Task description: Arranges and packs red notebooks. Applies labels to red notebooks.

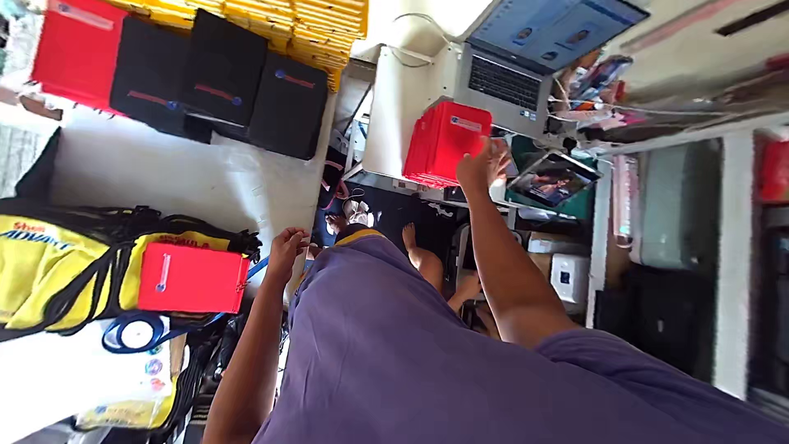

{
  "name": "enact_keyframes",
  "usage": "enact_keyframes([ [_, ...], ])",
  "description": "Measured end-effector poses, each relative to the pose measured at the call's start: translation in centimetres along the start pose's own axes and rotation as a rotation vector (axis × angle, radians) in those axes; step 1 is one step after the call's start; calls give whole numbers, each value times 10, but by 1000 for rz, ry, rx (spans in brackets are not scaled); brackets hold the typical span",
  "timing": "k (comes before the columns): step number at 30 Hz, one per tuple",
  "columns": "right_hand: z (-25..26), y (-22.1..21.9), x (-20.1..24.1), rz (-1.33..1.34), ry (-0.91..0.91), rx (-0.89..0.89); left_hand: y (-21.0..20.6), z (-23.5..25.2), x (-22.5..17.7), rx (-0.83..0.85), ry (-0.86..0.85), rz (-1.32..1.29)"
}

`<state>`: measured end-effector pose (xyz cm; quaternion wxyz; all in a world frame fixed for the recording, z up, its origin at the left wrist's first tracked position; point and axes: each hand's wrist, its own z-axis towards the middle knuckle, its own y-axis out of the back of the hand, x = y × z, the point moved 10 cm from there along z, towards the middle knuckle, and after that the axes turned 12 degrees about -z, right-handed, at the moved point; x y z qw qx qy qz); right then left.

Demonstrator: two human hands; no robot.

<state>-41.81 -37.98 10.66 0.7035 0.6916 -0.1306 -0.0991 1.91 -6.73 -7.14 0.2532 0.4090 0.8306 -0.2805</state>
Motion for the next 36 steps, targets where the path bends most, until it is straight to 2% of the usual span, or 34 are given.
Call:
enact_keyframes([
  [3, -24, 8, 64, 78, 220, 13, 7, -9, -16, 24, -41, -16],
  [6, -39, -13, 118, 233, 368, 154, 11, -12, -28, 48, -99, -41],
  [12, -62, -60, 218, 482, 472, 457, 12, -6, -62, 21, -166, -103],
  [14, -67, -61, 251, 491, 535, 459, 16, -1, -72, 6, -176, -136],
  [17, -68, -47, 293, 474, 656, 366, 31, 9, -98, -54, -190, -220],
  [20, -61, -34, 334, 446, 786, 214, 69, 23, -139, -158, -249, -236],
  [23, -63, -15, 379, 400, 918, 97, 126, 46, -189, -319, -307, -329],
  [26, -78, 1, 422, 404, 1066, 3, 187, 79, -228, -444, -355, -532],
  [29, -107, 19, 464, 460, 1202, -53, 225, 111, -258, -502, -359, -635],
  [31, -135, 30, 504, 488, 1316, -16, 241, 134, -274, -518, -346, -615],
  [33, -165, 34, 556, 463, 1423, 106, 256, 160, -283, -534, -330, -623],
  [36, -190, 12, 650, 339, 1485, 320, 268, 189, -296, -537, -319, -668],
])
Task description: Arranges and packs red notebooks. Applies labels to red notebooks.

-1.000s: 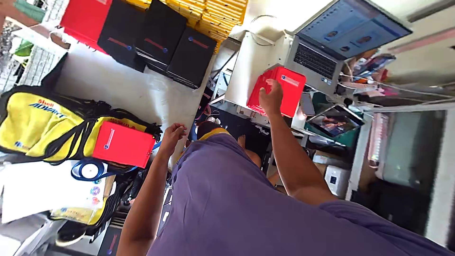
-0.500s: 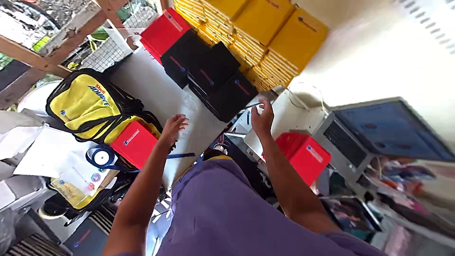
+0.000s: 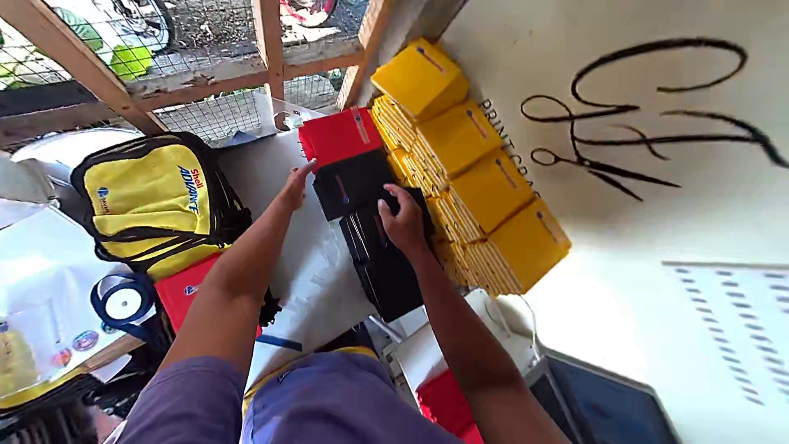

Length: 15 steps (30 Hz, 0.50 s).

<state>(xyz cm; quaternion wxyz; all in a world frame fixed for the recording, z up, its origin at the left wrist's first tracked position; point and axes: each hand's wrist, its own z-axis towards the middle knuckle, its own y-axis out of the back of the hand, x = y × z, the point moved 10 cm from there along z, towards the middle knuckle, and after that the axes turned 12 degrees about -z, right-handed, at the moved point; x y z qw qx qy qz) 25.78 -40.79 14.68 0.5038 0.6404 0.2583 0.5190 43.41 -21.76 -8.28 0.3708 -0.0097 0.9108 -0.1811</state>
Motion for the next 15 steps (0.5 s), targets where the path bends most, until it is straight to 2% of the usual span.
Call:
enact_keyframes([
  [4, 128, -45, -15, -64, -99, 163, -8, 22, -6, -4, 12, -146],
  [7, 188, -71, -33, -181, -257, 314, -3, 33, -1, -64, 43, -268],
  [9, 209, -83, -38, -288, -307, 399, -2, 36, 5, -136, 83, -334],
  [12, 219, -85, -20, -473, -278, 480, -12, 32, 5, -193, 144, -494],
  [15, 219, -89, -13, -539, -257, 469, -19, 33, -3, -199, 175, -529],
])
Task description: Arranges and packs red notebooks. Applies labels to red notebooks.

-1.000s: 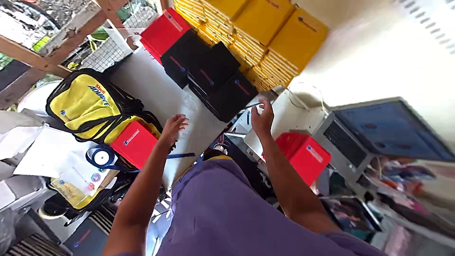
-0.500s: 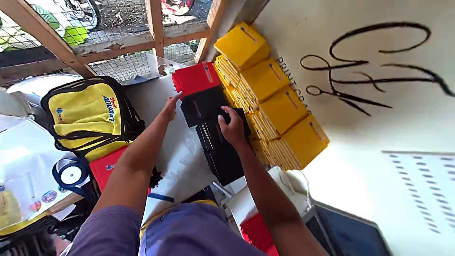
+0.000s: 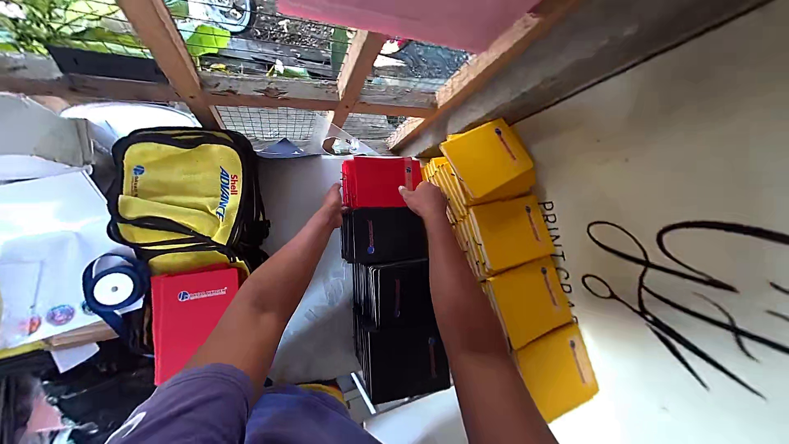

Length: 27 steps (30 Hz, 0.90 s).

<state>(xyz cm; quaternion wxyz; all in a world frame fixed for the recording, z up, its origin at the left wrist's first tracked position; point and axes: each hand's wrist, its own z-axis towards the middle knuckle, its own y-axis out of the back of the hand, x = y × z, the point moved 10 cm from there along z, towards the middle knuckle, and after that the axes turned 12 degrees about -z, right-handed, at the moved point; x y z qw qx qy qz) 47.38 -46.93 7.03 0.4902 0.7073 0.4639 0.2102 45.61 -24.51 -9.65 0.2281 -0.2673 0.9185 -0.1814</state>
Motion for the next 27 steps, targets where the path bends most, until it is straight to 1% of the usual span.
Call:
enact_keyframes([
  [3, 9, -10, 4, -29, -39, -27, -8, 2, -9, -16, 36, -23],
  [7, 14, -7, 6, -27, -28, -47, -23, 14, -18, -2, 72, -114],
  [9, 13, -7, 7, -26, -24, -47, -38, 19, -25, 59, 43, -113],
  [11, 11, -4, 12, -17, -12, -76, -56, 23, -37, 155, -12, -92],
  [12, 11, -5, 13, 5, -6, -93, -62, 22, -44, 186, -29, -48],
  [14, 14, -9, 12, 110, -11, -139, -69, 7, -61, 208, -41, 138],
  [16, 20, -20, 0, 294, -45, -178, -68, -16, -76, 206, -30, 342],
  [17, 24, -25, -6, 394, -62, -178, -67, -19, -82, 214, -44, 417],
  [19, 32, -38, -17, 499, -93, -111, -70, -10, -83, 272, -93, 511],
  [21, 37, -52, -21, 555, -88, 25, -72, 0, -78, 327, -106, 497],
  [22, 40, -55, -21, 628, -68, 79, -72, 5, -76, 340, -108, 460],
  [24, 49, -61, -23, 813, -3, 160, -70, 15, -69, 327, -111, 402],
  [25, 58, -62, -23, 874, 31, 170, -70, 18, -68, 324, -116, 411],
  [27, 66, -62, -19, 889, 92, 202, -67, 19, -67, 304, -123, 475],
])
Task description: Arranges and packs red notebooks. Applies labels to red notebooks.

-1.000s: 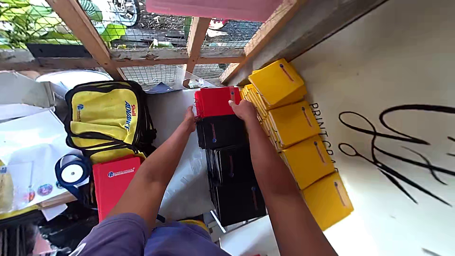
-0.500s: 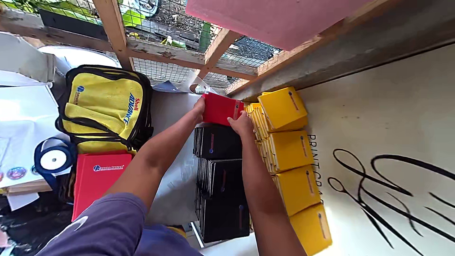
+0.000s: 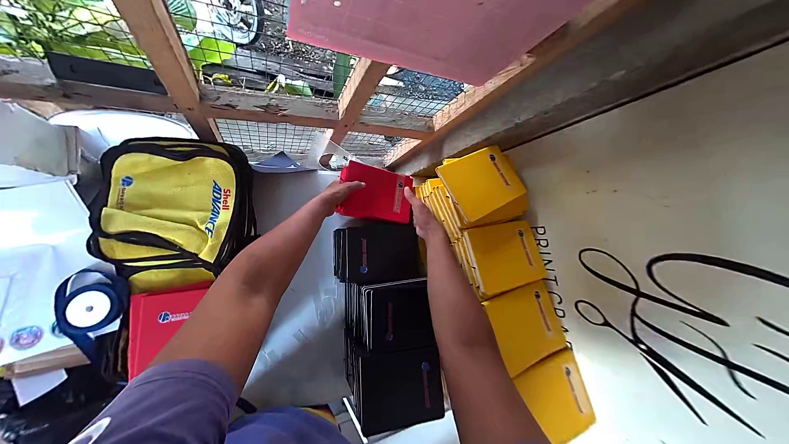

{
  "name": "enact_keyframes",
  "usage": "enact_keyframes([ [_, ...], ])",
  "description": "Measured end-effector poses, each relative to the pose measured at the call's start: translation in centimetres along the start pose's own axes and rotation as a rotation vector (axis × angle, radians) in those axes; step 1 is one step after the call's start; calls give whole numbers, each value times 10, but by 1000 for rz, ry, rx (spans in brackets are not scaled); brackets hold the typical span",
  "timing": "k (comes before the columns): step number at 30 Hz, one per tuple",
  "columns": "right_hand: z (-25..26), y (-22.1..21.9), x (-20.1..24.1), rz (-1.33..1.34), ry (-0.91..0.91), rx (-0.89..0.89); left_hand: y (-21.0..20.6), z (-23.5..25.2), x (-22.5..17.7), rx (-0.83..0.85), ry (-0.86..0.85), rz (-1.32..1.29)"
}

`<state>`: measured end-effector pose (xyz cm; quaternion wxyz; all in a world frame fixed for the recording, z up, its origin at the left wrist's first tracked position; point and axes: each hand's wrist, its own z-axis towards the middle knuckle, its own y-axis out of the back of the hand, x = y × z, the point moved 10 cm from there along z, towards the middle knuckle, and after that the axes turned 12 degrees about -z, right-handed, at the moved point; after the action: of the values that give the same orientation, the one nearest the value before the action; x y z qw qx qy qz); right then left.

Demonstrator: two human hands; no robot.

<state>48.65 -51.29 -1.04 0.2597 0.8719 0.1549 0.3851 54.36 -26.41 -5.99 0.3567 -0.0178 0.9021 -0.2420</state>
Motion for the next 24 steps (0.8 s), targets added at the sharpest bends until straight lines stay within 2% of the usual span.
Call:
enact_keyframes([
  [5, -7, -16, 14, -213, -29, 2, 10, 1, 0, -1, 29, 52],
  [10, 3, -29, 9, -93, 27, 248, 25, 4, -18, 19, -46, -33],
  [14, 20, -36, -1, -108, -89, 285, 38, -1, -15, 15, 28, -7],
  [19, 29, -71, 12, 238, -174, 399, 33, 5, -15, 16, 31, -161],
  [24, 21, -73, 19, 410, -212, 412, 32, 0, -11, -4, 71, -158],
])
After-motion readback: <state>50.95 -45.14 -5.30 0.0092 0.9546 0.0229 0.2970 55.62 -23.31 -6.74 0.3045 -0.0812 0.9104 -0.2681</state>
